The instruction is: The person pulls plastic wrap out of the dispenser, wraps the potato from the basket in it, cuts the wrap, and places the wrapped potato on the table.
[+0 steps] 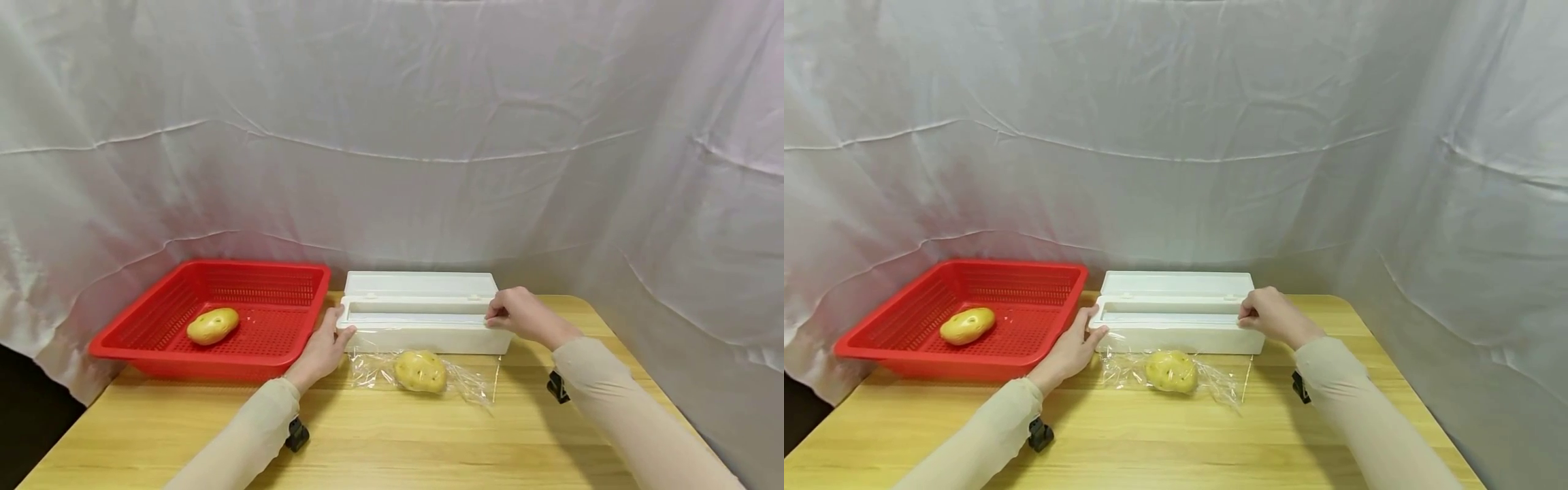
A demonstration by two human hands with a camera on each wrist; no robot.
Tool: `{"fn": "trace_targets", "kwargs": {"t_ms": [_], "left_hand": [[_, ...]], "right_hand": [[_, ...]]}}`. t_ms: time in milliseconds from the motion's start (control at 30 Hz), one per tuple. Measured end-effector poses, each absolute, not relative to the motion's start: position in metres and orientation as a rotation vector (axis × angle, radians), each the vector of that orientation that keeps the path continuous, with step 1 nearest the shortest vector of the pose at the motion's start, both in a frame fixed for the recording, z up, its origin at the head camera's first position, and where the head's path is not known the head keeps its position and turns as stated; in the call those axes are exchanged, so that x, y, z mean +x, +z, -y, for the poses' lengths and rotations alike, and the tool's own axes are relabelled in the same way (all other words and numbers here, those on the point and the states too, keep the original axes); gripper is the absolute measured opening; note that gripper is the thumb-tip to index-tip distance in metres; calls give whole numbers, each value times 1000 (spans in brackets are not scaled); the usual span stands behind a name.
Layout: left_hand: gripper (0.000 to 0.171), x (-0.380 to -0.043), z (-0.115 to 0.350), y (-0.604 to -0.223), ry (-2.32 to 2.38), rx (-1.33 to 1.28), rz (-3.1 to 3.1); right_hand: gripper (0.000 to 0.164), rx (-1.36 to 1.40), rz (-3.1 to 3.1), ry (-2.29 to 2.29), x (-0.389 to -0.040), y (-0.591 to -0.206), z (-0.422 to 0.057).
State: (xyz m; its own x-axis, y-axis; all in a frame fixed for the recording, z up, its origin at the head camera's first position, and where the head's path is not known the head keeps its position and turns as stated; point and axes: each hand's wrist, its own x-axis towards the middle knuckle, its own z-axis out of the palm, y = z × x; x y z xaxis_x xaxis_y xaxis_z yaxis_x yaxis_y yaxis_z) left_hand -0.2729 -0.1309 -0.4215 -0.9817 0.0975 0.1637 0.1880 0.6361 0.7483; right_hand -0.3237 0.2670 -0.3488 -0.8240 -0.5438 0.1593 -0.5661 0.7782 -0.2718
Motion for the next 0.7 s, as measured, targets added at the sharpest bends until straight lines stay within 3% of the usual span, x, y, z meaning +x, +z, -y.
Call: {"fn": "trace_targets", "kwargs": {"t_ms": [700], "left_hand": [[57, -274, 133, -420, -1280, -263, 2759]], "right_hand": [[15, 907, 2869, 428, -319, -345, -282]]}}
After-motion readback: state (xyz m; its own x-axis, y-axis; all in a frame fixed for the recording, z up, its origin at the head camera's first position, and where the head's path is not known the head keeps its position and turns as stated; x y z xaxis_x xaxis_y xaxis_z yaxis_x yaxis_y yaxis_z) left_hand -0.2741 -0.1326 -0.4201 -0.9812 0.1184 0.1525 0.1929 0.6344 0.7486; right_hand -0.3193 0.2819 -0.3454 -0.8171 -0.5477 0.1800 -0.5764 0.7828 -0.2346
